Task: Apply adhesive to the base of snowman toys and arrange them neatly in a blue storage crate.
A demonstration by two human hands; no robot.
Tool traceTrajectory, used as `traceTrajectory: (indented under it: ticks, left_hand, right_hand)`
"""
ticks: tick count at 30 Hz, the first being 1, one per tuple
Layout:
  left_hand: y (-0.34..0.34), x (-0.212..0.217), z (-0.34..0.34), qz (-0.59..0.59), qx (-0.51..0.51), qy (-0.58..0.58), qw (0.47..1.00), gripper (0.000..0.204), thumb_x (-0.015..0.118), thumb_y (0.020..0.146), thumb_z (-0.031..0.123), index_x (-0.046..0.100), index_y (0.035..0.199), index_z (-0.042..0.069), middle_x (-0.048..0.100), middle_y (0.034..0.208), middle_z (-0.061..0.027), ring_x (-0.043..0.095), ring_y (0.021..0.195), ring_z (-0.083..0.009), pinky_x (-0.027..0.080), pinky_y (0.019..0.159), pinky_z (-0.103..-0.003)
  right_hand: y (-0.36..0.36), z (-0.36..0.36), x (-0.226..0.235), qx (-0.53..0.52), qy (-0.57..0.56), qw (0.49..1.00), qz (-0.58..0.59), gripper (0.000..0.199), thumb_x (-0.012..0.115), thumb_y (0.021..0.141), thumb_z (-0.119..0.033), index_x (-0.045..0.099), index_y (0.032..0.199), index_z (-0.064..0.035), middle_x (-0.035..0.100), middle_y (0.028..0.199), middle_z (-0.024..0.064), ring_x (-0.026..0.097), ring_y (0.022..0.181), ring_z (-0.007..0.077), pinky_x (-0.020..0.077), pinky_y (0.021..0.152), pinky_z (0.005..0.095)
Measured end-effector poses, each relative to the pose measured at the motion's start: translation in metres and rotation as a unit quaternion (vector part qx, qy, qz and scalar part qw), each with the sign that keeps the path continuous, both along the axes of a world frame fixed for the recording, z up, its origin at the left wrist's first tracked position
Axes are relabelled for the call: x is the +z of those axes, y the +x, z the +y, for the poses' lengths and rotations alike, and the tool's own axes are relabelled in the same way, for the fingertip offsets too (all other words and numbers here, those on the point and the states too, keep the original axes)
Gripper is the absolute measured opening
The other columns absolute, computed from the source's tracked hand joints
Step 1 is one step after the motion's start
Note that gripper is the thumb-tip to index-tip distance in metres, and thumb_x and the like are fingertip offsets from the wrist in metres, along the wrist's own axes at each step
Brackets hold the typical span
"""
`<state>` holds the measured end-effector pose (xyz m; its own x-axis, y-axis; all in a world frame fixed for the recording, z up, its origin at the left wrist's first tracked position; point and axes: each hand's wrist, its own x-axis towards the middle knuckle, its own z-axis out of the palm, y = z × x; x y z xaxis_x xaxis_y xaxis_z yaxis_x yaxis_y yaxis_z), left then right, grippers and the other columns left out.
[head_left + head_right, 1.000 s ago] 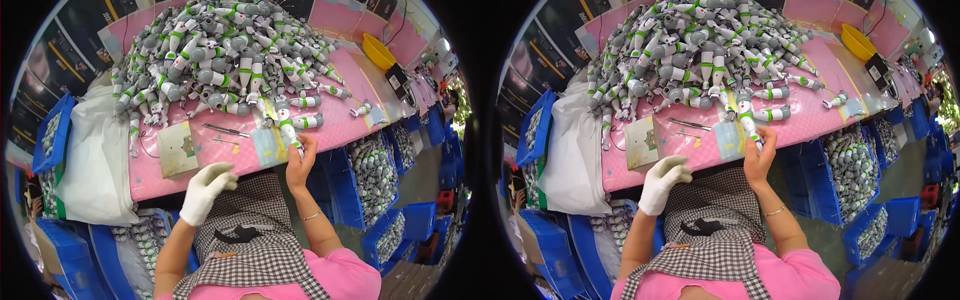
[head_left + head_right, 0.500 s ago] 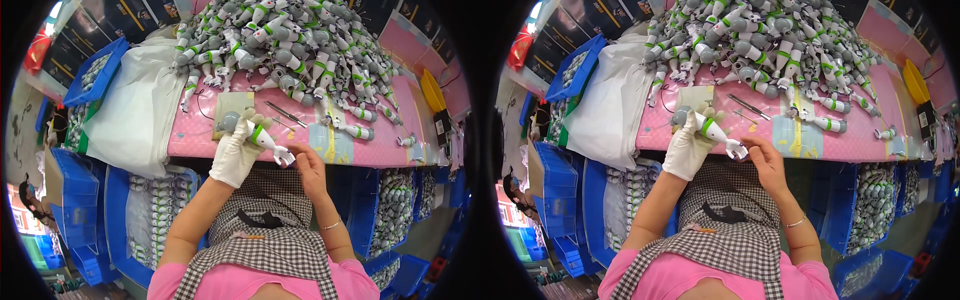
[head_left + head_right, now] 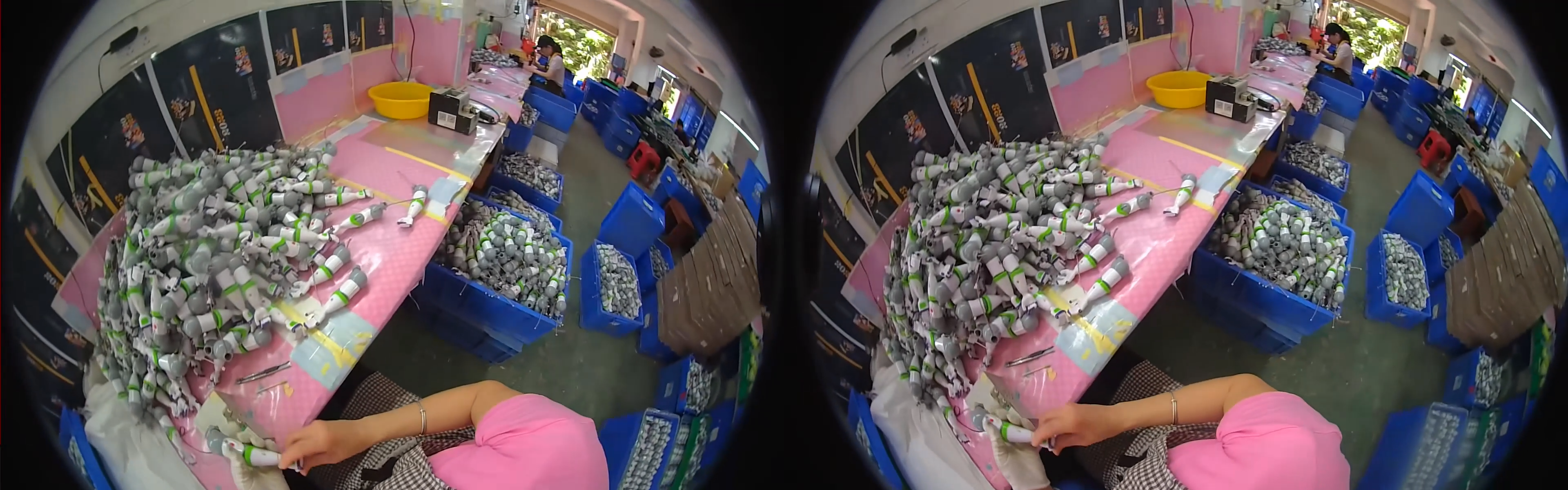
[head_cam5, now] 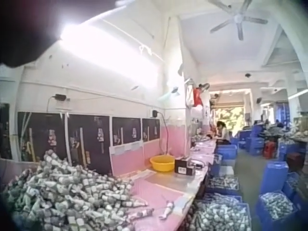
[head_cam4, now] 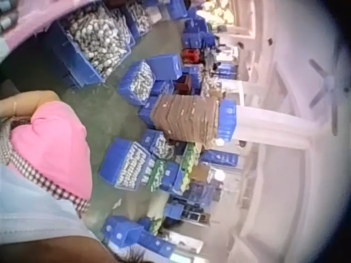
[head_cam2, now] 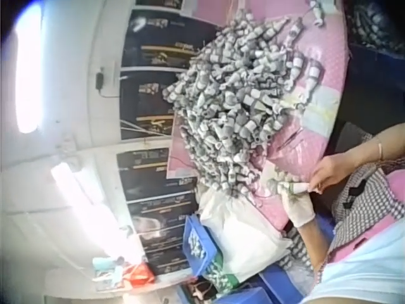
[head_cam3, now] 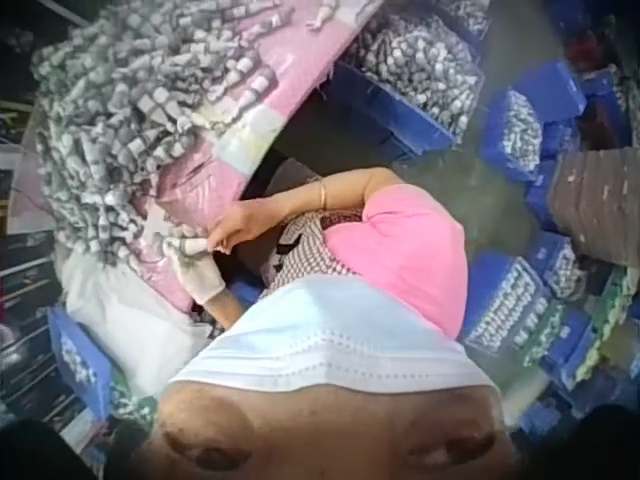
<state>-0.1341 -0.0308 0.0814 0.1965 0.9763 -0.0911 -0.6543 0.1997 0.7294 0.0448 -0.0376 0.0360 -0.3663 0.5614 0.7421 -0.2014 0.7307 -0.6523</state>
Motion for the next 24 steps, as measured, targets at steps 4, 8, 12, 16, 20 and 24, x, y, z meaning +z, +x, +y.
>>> traceTrajectory:
  ticks: [4, 8, 12, 16, 20, 24]
  left_hand:
    - [0.0, 0.013, -0.01, 0.093, -0.002, -0.04, 0.995, 0.03, 0.05, 0.093, 0.027, 0.049, 0.117, 0.01, 0.058, 0.101, -0.0057, 0.055, 0.085, -0.0171, 0.047, 0.081, -0.033]
    - [-0.014, 0.016, -0.021, 0.113, 0.0, -0.012, 0.994, 0.033, 0.051, 0.092, 0.031, 0.049, 0.118, 0.011, 0.057, 0.1, -0.0052, 0.055, 0.086, -0.0184, 0.047, 0.078, -0.034]
    - [-0.007, -0.006, -0.006, 0.097, 0.008, -0.015, 0.995, 0.047, 0.039, 0.095, 0.026, 0.039, 0.134, 0.001, 0.05, 0.129, -0.0141, 0.052, 0.114, -0.0272, 0.044, 0.093, -0.04]
    - [0.016, -0.015, 0.01, -0.05, -0.017, -0.054, 0.997, 0.047, 0.047, 0.095, 0.033, 0.041, 0.129, 0.001, 0.049, 0.129, -0.0187, 0.05, 0.117, -0.0339, 0.043, 0.094, -0.049]
    - [-0.004, -0.023, -0.004, -0.129, 0.004, -0.079, 0.989, 0.056, 0.044, 0.095, 0.041, 0.037, 0.132, 0.0, 0.048, 0.129, -0.0189, 0.05, 0.117, -0.0326, 0.045, 0.094, -0.05]
    - [-0.008, -0.019, -0.006, 0.017, 0.051, -0.113, 0.992, 0.054, 0.045, 0.095, 0.04, 0.04, 0.127, -0.003, 0.055, 0.117, -0.0189, 0.057, 0.106, -0.0318, 0.048, 0.09, -0.046]
  right_hand:
    - [-0.004, -0.005, -0.005, -0.003, 0.016, 0.997, -0.078, 0.03, 0.06, 0.084, -0.003, 0.056, 0.113, -0.0035, 0.057, 0.094, 0.0097, 0.062, 0.078, 0.0207, 0.0494, 0.061, 0.0285]
    - [-0.018, -0.001, -0.005, 0.023, 0.035, 0.994, -0.103, 0.02, 0.06, 0.082, -0.004, 0.061, 0.102, -0.0063, 0.056, 0.086, 0.0081, 0.062, 0.073, 0.02, 0.0504, 0.059, 0.0312]
    - [-0.008, 0.002, 0.002, -0.054, 0.116, 0.982, -0.139, 0.027, 0.059, 0.082, -0.006, 0.065, 0.107, -0.0121, 0.058, 0.083, 0.0082, 0.059, 0.069, 0.0217, 0.0488, 0.056, 0.0307]
    - [0.01, 0.004, 0.014, -0.095, 0.082, 0.974, -0.191, 0.038, 0.071, 0.069, -0.001, 0.066, 0.106, -0.0089, 0.059, 0.079, 0.0072, 0.06, 0.066, 0.0192, 0.0508, 0.055, 0.0277]
    - [-0.009, 0.002, 0.007, -0.044, 0.042, 0.984, -0.171, 0.04, 0.071, 0.067, -0.002, 0.063, 0.106, -0.0084, 0.055, 0.077, 0.0058, 0.058, 0.066, 0.0192, 0.0487, 0.056, 0.0297]
    - [-0.015, -0.001, 0.008, -0.024, 0.042, 0.979, -0.2, 0.04, 0.071, 0.068, -0.002, 0.063, 0.107, -0.0086, 0.054, 0.077, 0.0068, 0.057, 0.065, 0.0204, 0.0483, 0.057, 0.0306]
